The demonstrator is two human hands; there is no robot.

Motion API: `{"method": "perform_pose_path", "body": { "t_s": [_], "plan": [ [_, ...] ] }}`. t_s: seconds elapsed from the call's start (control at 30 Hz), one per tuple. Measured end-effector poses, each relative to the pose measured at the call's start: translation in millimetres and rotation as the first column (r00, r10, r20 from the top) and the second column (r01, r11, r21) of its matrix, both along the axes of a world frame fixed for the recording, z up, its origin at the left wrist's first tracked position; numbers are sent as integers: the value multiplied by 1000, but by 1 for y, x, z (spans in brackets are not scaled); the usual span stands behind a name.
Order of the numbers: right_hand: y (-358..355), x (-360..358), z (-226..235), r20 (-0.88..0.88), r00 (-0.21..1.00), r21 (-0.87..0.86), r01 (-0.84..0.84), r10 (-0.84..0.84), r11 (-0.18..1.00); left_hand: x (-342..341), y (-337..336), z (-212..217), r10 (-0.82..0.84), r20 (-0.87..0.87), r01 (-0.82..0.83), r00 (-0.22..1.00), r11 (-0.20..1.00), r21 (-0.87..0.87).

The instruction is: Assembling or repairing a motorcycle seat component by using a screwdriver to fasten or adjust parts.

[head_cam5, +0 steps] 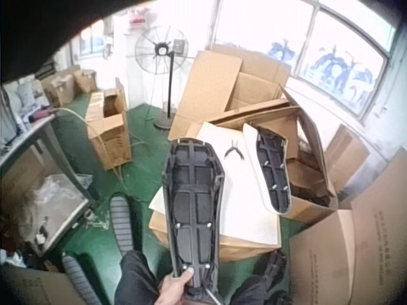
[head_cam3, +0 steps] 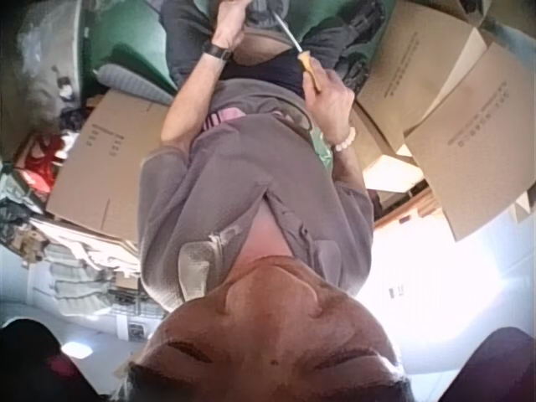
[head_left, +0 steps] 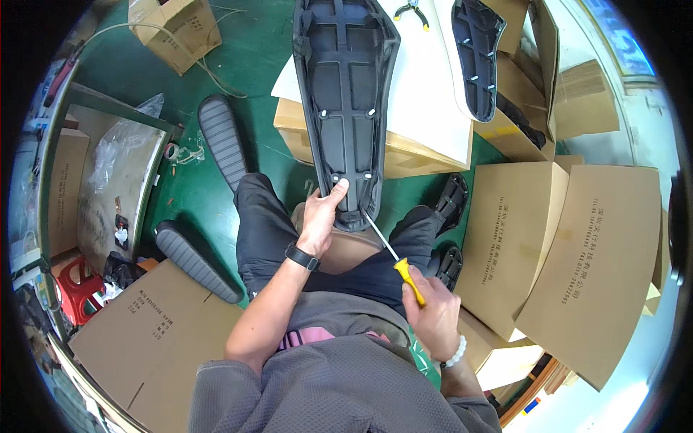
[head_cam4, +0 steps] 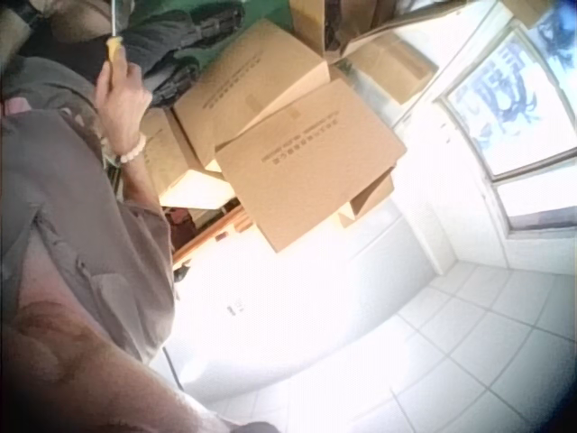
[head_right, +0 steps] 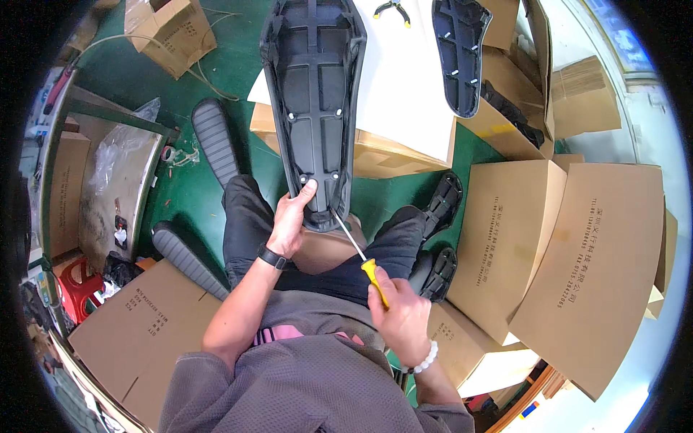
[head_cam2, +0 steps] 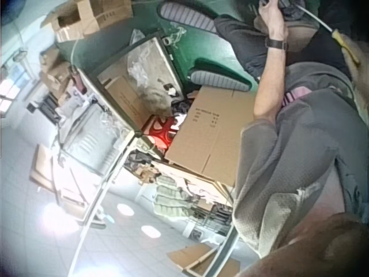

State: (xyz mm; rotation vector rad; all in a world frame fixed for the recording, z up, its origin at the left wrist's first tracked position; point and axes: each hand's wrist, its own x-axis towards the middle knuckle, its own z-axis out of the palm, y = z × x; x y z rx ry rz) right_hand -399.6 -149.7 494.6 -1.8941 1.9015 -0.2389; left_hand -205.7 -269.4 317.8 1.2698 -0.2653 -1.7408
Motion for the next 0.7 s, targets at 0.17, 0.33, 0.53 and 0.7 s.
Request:
{"method": "perform_pose_path", "body": {
  "t_s": [0.17,0.33,0.53,0.7],
  "plan": [
    [-1,-34,-45,417,894,86,143,-166,986,-1,4,-4,-10,-8,10,1000,1000,22],
    [15,-60,-80,635,533,506,260,-560,822,-1,0,-5,-32,8,32,999,999,21],
    [13,-50,-93,704,529,424,223,-474,878,10,-2,1,-78,-3,78,997,997,-20],
    [8,-57,-82,719,578,338,194,-386,921,6,14,25,-45,304,109,952,974,-199]
  ]
}}
